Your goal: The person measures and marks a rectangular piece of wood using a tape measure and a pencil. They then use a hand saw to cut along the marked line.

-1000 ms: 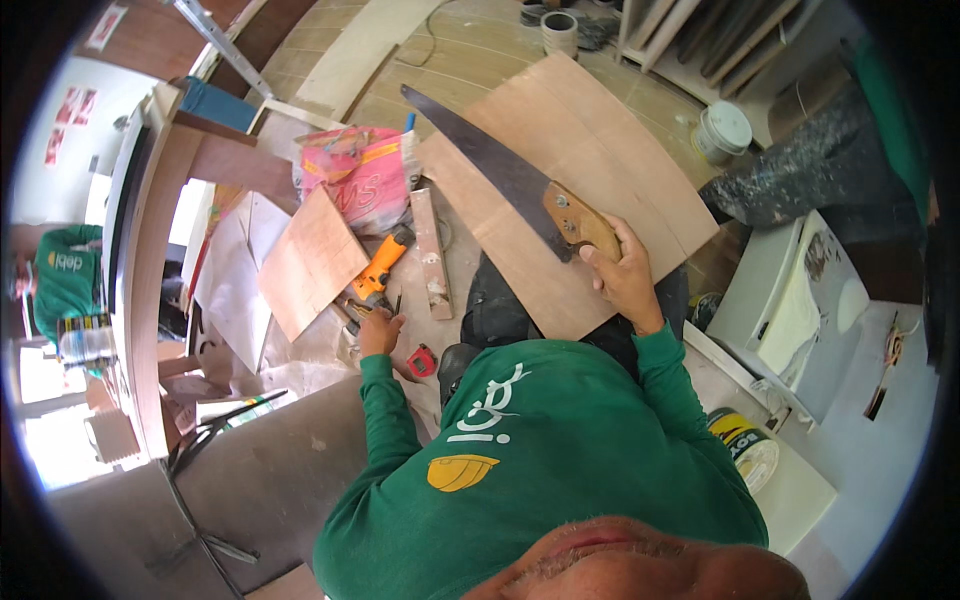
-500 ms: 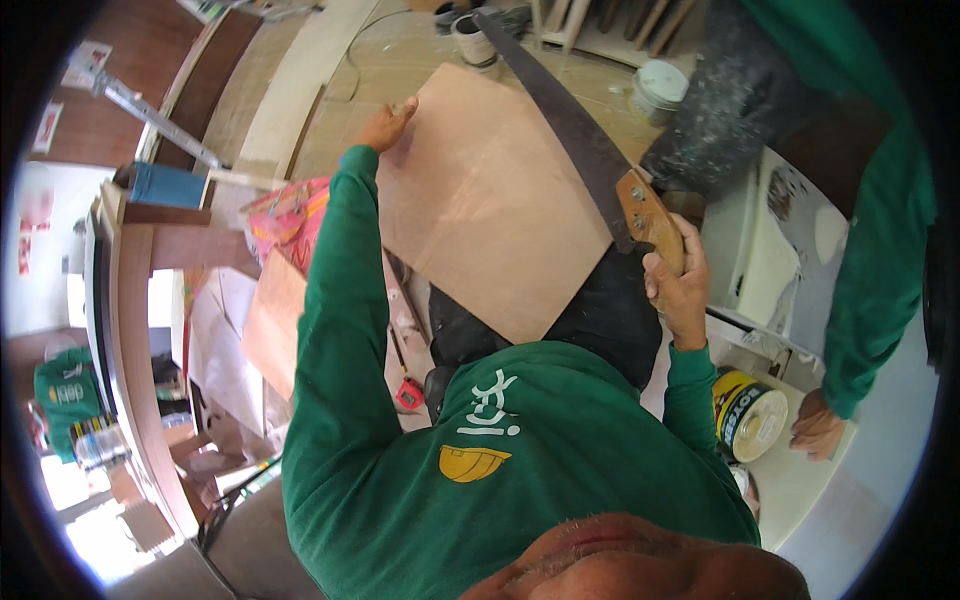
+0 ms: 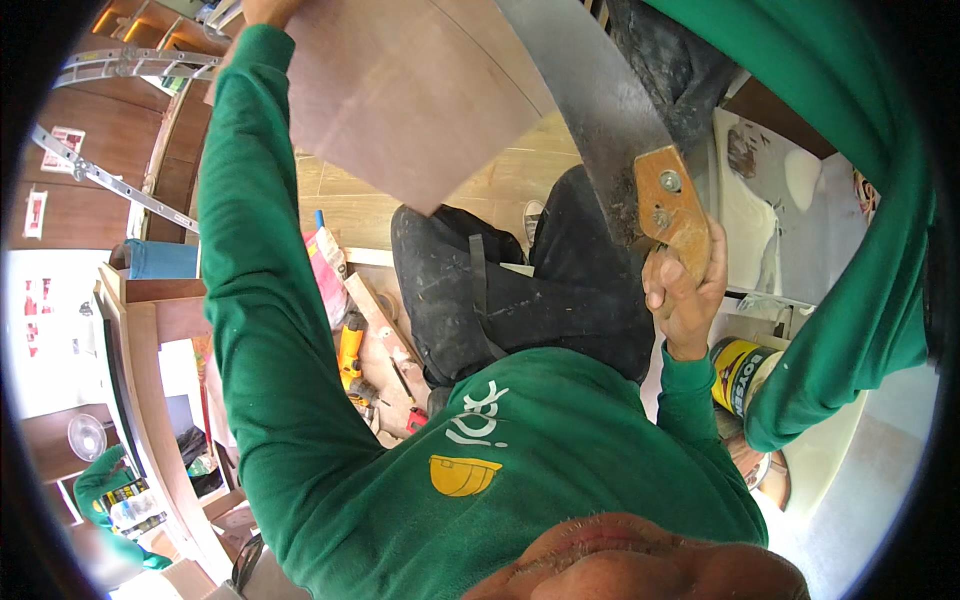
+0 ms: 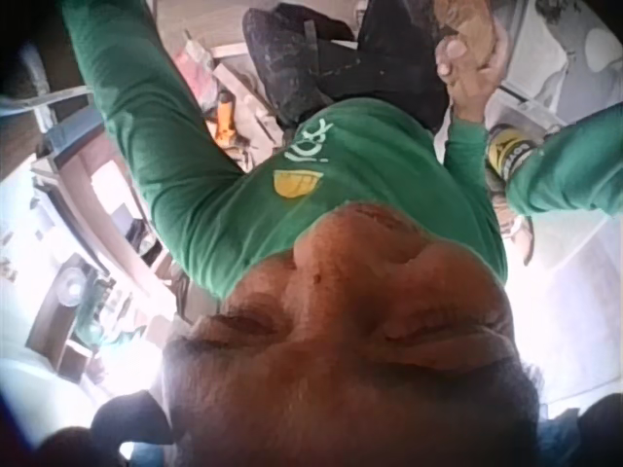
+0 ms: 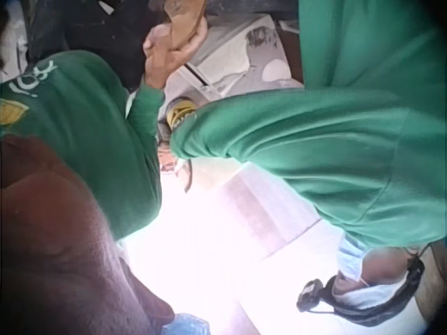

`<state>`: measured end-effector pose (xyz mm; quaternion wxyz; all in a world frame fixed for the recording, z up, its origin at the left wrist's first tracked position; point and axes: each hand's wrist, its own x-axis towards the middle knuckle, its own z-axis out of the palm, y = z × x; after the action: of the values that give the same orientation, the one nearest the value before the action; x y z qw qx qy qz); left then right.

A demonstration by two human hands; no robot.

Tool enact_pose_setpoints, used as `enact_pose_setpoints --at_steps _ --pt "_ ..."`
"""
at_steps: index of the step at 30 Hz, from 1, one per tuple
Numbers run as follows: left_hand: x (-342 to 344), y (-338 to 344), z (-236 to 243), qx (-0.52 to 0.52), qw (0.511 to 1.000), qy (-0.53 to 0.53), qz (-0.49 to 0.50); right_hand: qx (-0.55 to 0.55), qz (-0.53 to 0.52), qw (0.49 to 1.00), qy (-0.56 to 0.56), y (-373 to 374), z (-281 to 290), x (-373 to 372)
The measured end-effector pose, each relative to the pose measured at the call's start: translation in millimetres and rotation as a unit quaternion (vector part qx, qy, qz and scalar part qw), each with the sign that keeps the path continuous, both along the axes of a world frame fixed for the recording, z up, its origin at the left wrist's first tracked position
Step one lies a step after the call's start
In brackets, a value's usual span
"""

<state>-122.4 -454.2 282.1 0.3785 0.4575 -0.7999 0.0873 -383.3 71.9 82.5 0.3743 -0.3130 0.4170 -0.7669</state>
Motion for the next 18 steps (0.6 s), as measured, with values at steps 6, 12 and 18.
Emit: enact_pose_setpoints --at_steps 6,12,18 --pt "-14 39 18 0.05 0.998 -0.015 -0.043 -0.041 0.006 0.999 0.026 5 4 -3" --pt "3 10 -155 0.085 0.995 -0.006 -0.043 0.028 0.017 0.999 0.043 11 -6 1" --pt "0 39 -325 0.109 0.992 -0.016 -0.054 0.135 0.028 0.986 0.089 -18 -24 2"
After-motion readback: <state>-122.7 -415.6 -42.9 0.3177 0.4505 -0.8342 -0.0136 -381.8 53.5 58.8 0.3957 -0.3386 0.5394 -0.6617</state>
